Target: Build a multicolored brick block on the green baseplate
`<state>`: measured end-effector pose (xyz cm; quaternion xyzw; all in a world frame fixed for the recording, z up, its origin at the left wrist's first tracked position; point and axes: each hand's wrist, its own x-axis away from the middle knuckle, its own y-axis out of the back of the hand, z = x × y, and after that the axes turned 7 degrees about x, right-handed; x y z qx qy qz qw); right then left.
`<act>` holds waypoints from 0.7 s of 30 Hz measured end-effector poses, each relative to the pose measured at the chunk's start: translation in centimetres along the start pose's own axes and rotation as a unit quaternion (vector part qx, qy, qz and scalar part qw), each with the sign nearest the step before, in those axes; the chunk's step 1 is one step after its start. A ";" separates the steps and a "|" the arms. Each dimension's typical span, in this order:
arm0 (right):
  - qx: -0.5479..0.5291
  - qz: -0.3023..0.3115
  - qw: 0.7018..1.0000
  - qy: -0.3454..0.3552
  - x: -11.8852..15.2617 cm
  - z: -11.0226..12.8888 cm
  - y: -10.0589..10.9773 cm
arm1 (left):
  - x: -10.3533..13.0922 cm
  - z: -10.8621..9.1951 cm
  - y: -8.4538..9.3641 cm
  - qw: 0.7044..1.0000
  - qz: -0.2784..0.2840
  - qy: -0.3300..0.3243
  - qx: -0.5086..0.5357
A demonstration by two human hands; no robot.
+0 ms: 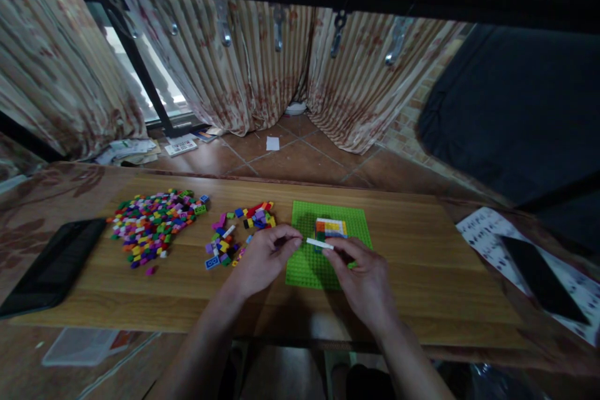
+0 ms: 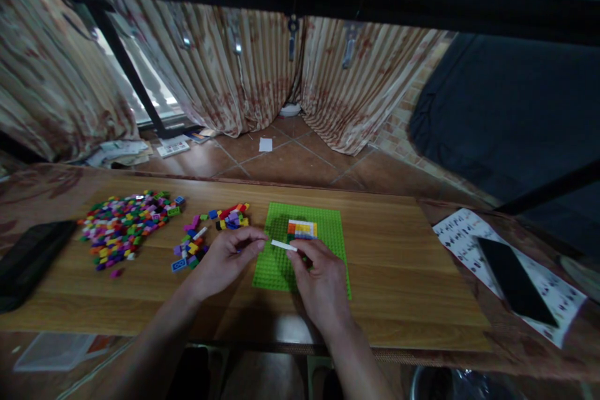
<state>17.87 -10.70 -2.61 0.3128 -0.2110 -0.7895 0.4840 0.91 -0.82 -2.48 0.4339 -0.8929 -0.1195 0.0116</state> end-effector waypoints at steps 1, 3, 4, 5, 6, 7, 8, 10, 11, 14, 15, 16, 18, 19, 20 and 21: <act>0.003 0.006 1.000 -0.008 -0.1 -0.6 0.6 | -0.1 0.1 -0.2 1.000 -0.005 0.003 -0.001; 0.007 0.017 0.999 -0.026 -0.2 -2.0 1.8 | -0.3 0.4 -0.6 1.000 -0.024 0.008 -0.001; 0.009 0.018 0.999 -0.036 -0.3 -2.7 2.3 | -0.4 0.6 -0.9 0.999 -0.038 0.011 0.000; 0.011 0.019 0.999 -0.048 -0.4 -3.4 2.7 | -0.5 0.8 -1.2 0.998 -0.056 0.013 0.000; 0.011 0.022 0.998 -0.060 -0.5 -4.0 3.0 | -0.6 1.0 -1.5 0.997 -0.073 0.017 0.001; 0.009 0.026 0.997 -0.071 -0.5 -4.5 3.1 | -0.8 1.2 -1.9 0.996 -0.088 0.023 0.003; 0.004 0.034 0.996 -0.080 -0.6 -4.8 3.2 | -0.9 1.4 -2.3 0.995 -0.098 0.030 0.007; -0.009 0.053 0.994 -0.090 -0.7 -5.2 3.0 | -1.2 1.8 -3.1 0.993 -0.110 0.042 0.018; -0.015 0.062 0.994 -0.093 -0.8 -5.2 2.8 | -1.4 2.0 -3.4 0.992 -0.114 0.046 0.021; -0.021 0.077 0.992 -0.098 -0.9 -5.0 2.2 | -1.8 2.3 -4.2 0.991 -0.123 0.051 0.019; -0.020 0.078 0.992 -0.099 -1.0 -4.9 2.0 | -1.9 2.3 -4.4 0.991 -0.125 0.052 0.016; -0.018 0.077 0.992 -0.099 -1.0 -4.8 1.9 | -2.0 2.4 -4.6 0.991 -0.126 0.052 0.013; -0.012 0.069 0.992 -0.101 -1.1 -4.7 1.8 | -2.2 2.3 -4.9 0.990 -0.128 0.051 0.008; -0.011 0.062 0.993 -0.101 -1.1 -4.7 1.8 | -2.3 2.2 -5.0 0.990 -0.128 0.051 0.006; -0.010 0.055 0.993 -0.101 -1.2 -4.7 1.8 | -2.3 2.2 -5.1 0.990 -0.128 0.050 0.004; -0.009 0.047 0.994 -0.102 -1.2 -4.7 1.8 | -2.4 2.1 -5.2 0.991 -0.126 0.051 0.004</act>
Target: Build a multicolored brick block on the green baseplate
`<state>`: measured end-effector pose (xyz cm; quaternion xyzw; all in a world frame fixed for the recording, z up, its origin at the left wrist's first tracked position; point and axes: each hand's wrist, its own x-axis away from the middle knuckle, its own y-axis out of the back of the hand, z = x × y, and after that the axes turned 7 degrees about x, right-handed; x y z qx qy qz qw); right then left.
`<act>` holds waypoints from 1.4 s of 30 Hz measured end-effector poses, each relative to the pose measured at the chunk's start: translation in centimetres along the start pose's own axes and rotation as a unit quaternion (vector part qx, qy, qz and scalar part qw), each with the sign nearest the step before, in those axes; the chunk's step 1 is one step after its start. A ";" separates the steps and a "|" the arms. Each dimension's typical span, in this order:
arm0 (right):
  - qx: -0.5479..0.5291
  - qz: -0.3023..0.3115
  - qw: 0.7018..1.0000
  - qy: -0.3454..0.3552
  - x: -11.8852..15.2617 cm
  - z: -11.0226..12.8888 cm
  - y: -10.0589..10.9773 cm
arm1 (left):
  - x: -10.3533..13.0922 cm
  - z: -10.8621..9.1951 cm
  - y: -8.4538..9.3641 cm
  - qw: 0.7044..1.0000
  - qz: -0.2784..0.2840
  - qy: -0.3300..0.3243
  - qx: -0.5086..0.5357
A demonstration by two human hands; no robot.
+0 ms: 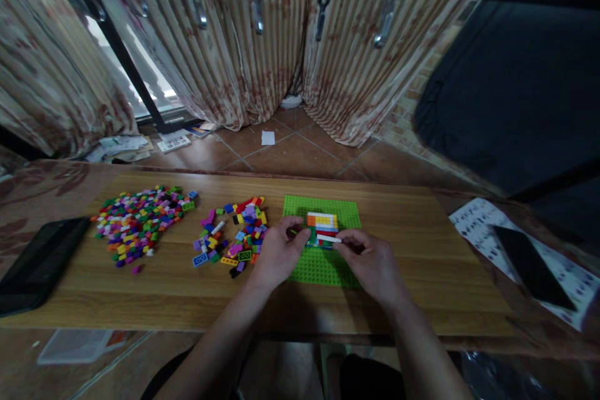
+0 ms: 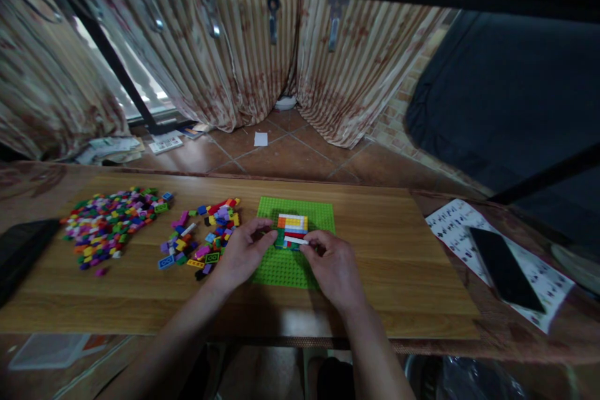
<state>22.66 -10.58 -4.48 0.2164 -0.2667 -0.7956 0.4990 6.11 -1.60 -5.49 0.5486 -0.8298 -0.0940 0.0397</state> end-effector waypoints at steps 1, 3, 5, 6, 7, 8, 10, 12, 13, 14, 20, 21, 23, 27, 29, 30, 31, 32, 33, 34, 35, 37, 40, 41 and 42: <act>0.000 -0.008 1.000 -0.001 0.0 0.0 0.0 | 0.0 -0.1 -0.1 1.000 0.003 0.001 -0.001; -0.005 -0.022 1.000 -0.002 0.0 0.2 0.0 | 0.0 -0.1 -0.2 1.000 0.007 0.004 -0.005; -0.008 -0.029 1.000 -0.002 0.0 0.3 -0.1 | 0.0 -0.2 -0.3 1.000 0.010 0.004 -0.016; -0.009 -0.031 0.999 -0.002 0.0 0.4 -0.2 | 0.0 -0.2 -0.4 1.000 0.009 0.003 -0.023; -0.009 -0.032 0.999 -0.001 0.0 0.5 -0.2 | -0.1 -0.2 -0.4 1.000 0.005 0.002 -0.028; -0.007 -0.031 0.999 -0.001 0.0 0.6 -0.3 | -0.1 -0.2 -0.5 0.999 0.003 0.001 -0.032; -0.001 -0.030 1.000 -0.005 0.0 0.8 -0.4 | -0.1 -0.3 -0.7 0.999 -0.006 0.007 -0.043; -0.001 -0.033 0.999 -0.012 0.0 0.9 -0.5 | -0.1 -0.5 -0.9 0.998 -0.015 0.013 -0.059; -0.002 -0.037 0.999 -0.015 0.0 0.9 -0.5 | 0.0 -0.6 -1.0 0.998 -0.019 0.014 -0.067; -0.003 -0.041 0.999 -0.017 0.0 0.9 -0.5 | 0.0 -0.8 -1.0 0.997 -0.022 0.013 -0.074; -0.028 -0.038 0.998 -0.030 -0.2 0.5 -0.3 | 0.0 -1.4 -1.4 0.995 -0.041 0.010 -0.095; -0.032 -0.037 0.998 -0.032 -0.2 0.3 -0.2 | 0.0 -1.4 -1.4 0.994 -0.042 0.009 -0.097; -0.034 -0.032 0.998 -0.038 -0.3 0.0 -0.1 | 0.0 -1.4 -1.4 0.994 -0.042 0.010 -0.103; -0.014 0.000 0.999 -0.052 -0.5 -0.5 -0.1 | 0.0 -1.4 -1.4 0.992 -0.043 0.027 -0.116; -0.013 0.007 0.999 -0.051 -0.5 -0.4 -0.3 | 0.1 -1.5 -1.4 0.991 -0.047 0.035 -0.117; -0.014 0.007 0.999 -0.048 -0.5 -0.4 -0.4 | 0.1 -1.5 -1.5 0.991 -0.048 0.039 -0.117; -0.014 0.004 0.999 -0.046 -0.5 -0.3 -0.5 | 0.1 -1.5 -1.5 0.991 -0.048 0.041 -0.117; -0.011 0.000 0.999 -0.044 -0.5 -0.2 -0.6 | 0.1 -1.5 -1.5 0.991 -0.048 0.043 -0.117; -0.008 -0.004 0.999 -0.044 -0.5 -0.1 -0.6 | 0.1 -1.5 -1.6 0.991 -0.046 0.045 -0.117; -0.006 -0.008 0.999 -0.047 -0.5 0.0 -0.6 | 0.1 -1.5 -1.6 0.991 -0.044 0.046 -0.117; -0.007 -0.010 0.999 -0.051 -0.5 0.0 -0.6 | 0.1 -1.6 -1.6 0.991 -0.043 0.046 -0.117; -0.011 -0.010 0.998 -0.061 -0.6 0.1 -0.6 | 0.1 -1.6 -1.7 0.991 -0.047 0.048 -0.120; -0.027 -0.005 0.996 -0.081 -0.8 -0.1 -0.7 | 0.1 -1.6 -1.9 0.990 -0.048 0.053 -0.118; -0.035 -0.005 0.995 -0.089 -0.9 -0.2 -0.7 | 0.1 -1.6 -2.0 0.990 -0.048 0.057 -0.119; -0.042 -0.005 0.994 -0.098 -1.0 -0.2 -0.7 | 0.1 -1.6 -2.0 0.990 -0.048 0.061 -0.121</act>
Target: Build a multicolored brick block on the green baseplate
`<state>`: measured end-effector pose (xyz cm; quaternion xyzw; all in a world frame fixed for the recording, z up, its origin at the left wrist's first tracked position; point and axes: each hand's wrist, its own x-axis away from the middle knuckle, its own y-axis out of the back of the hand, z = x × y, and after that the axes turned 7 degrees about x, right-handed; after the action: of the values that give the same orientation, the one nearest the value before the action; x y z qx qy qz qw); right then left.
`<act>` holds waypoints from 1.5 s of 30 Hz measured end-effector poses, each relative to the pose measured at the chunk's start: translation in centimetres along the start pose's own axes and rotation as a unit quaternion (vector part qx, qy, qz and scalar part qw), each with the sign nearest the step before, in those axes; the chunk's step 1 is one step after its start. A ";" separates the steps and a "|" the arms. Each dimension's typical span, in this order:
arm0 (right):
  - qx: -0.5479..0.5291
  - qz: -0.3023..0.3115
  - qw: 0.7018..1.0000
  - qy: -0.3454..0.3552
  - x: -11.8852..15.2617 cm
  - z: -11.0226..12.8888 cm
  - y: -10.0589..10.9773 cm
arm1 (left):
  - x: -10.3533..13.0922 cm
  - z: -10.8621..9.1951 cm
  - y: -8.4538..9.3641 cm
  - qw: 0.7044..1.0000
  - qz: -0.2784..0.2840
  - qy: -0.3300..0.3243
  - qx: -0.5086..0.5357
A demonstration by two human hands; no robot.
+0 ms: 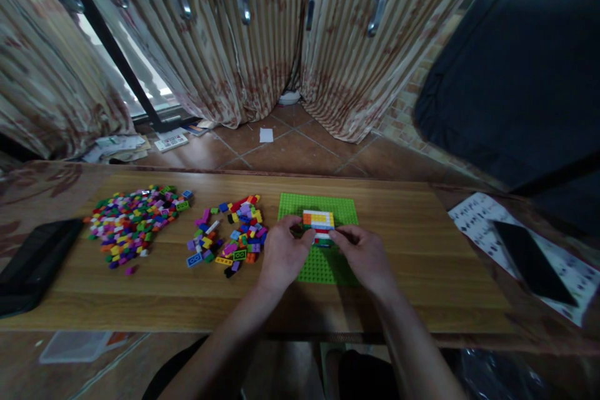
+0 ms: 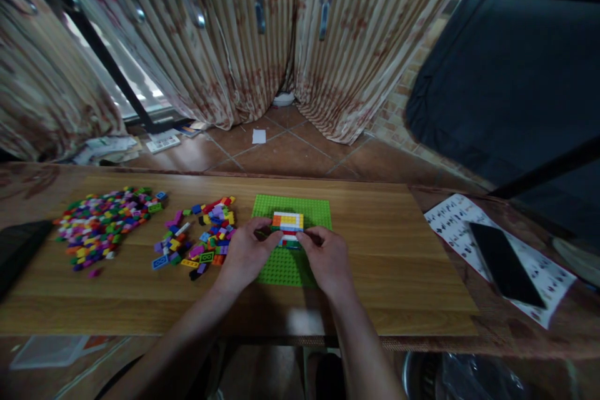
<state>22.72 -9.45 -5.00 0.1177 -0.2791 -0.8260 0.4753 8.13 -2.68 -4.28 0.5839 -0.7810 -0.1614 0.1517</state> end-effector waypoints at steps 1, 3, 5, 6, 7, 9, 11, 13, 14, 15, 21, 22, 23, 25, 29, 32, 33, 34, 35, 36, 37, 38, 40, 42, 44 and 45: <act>-0.006 0.000 1.000 -0.008 -0.1 0.0 0.0 | 0.0 0.0 0.0 1.000 -0.001 0.004 -0.001; -0.012 -0.001 1.000 -0.014 -0.1 0.0 -0.1 | 0.1 -0.1 0.0 1.000 -0.005 0.007 -0.001; -0.008 -0.002 1.000 -0.012 0.0 0.1 -0.1 | 0.3 -0.1 0.0 1.000 -0.011 0.001 0.001; -0.004 -0.002 1.000 -0.010 0.0 0.1 0.0 | 0.4 -0.1 0.0 1.000 -0.013 -0.003 0.001; 0.001 -0.004 1.000 -0.010 0.0 0.0 0.0 | 0.4 0.0 -0.1 1.000 -0.014 -0.007 0.001; 0.008 -0.002 1.000 -0.020 0.0 -0.1 0.2 | 0.6 0.1 -0.1 1.000 -0.010 -0.011 0.004; 0.001 0.008 0.999 -0.038 -0.1 -0.3 0.4 | 0.7 0.2 0.0 1.000 -0.002 -0.017 0.014; -0.015 0.011 0.998 -0.064 -0.3 -0.6 0.7 | 0.6 0.2 0.5 0.999 -0.004 -0.025 0.027; -0.020 0.005 0.997 -0.074 -0.4 -0.7 0.8 | 0.4 0.3 0.9 0.999 -0.010 -0.031 0.035; -0.014 -0.009 0.997 -0.078 -0.4 -0.7 0.9 | 0.2 0.3 1.4 0.998 -0.020 -0.037 0.043; 0.116 -0.089 0.989 -0.019 -0.4 -0.3 0.9 | -3.0 2.1 7.1 0.985 -0.163 -0.052 -0.029; 0.119 -0.087 0.989 -0.016 -0.3 -0.2 0.8 | -3.6 2.6 8.0 0.980 -0.178 -0.052 -0.071; 0.120 -0.084 0.989 -0.016 -0.3 0.0 0.7 | -4.2 3.0 8.8 0.976 -0.176 -0.053 -0.117; 0.122 -0.073 0.990 -0.017 -0.3 0.2 0.4 | -5.1 3.8 9.9 0.966 -0.147 -0.066 -0.204; 0.128 -0.060 0.990 -0.009 -0.3 0.3 0.1 | -6.0 4.3 10.2 0.947 -0.083 -0.053 -0.305; 0.132 -0.064 0.989 -0.009 -0.4 0.3 0.1 | -5.9 4.1 9.9 0.940 -0.064 -0.022 -0.335; 0.134 -0.065 0.989 -0.010 -0.4 0.3 0.1 | -5.8 3.9 9.8 0.938 -0.061 -0.017 -0.341; 0.137 -0.064 0.988 -0.011 -0.4 0.4 0.1 | -5.7 3.8 9.8 0.936 -0.057 -0.014 -0.346; 0.140 -0.063 0.988 -0.011 -0.5 0.4 0.1 | -5.7 3.8 9.9 0.935 -0.053 -0.013 -0.351; 0.143 -0.060 0.988 -0.012 -0.5 0.4 0.1 | -5.6 3.7 10.0 0.934 -0.047 -0.012 -0.355; 0.146 -0.057 0.988 -0.012 -0.5 0.4 0.1 | -5.5 3.7 10.1 0.932 -0.043 -0.011 -0.359; 0.148 -0.055 0.987 -0.012 -0.5 0.4 0.0 | -5.4 3.7 10.3 0.932 -0.040 -0.009 -0.361; 0.147 -0.056 0.988 -0.007 -0.4 0.4 0.0 | -5.2 3.7 10.6 0.932 -0.035 -0.002 -0.362; 0.148 -0.057 0.987 0.000 -0.4 0.3 0.0 | -5.1 3.7 10.9 0.934 -0.031 0.008 -0.356; 0.152 -0.055 0.987 0.004 -0.4 0.3 -0.1 | -5.0 3.8 11.1 0.938 -0.027 0.020 -0.344; 0.153 -0.056 0.987 0.004 -0.4 0.3 -0.1 | -5.0 3.9 11.2 0.940 -0.026 0.025 -0.338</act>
<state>22.75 -9.02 -4.85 0.2077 -0.3935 -0.7982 0.4062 -1.83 5.35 -3.25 0.5219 -0.6611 -0.4054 0.3553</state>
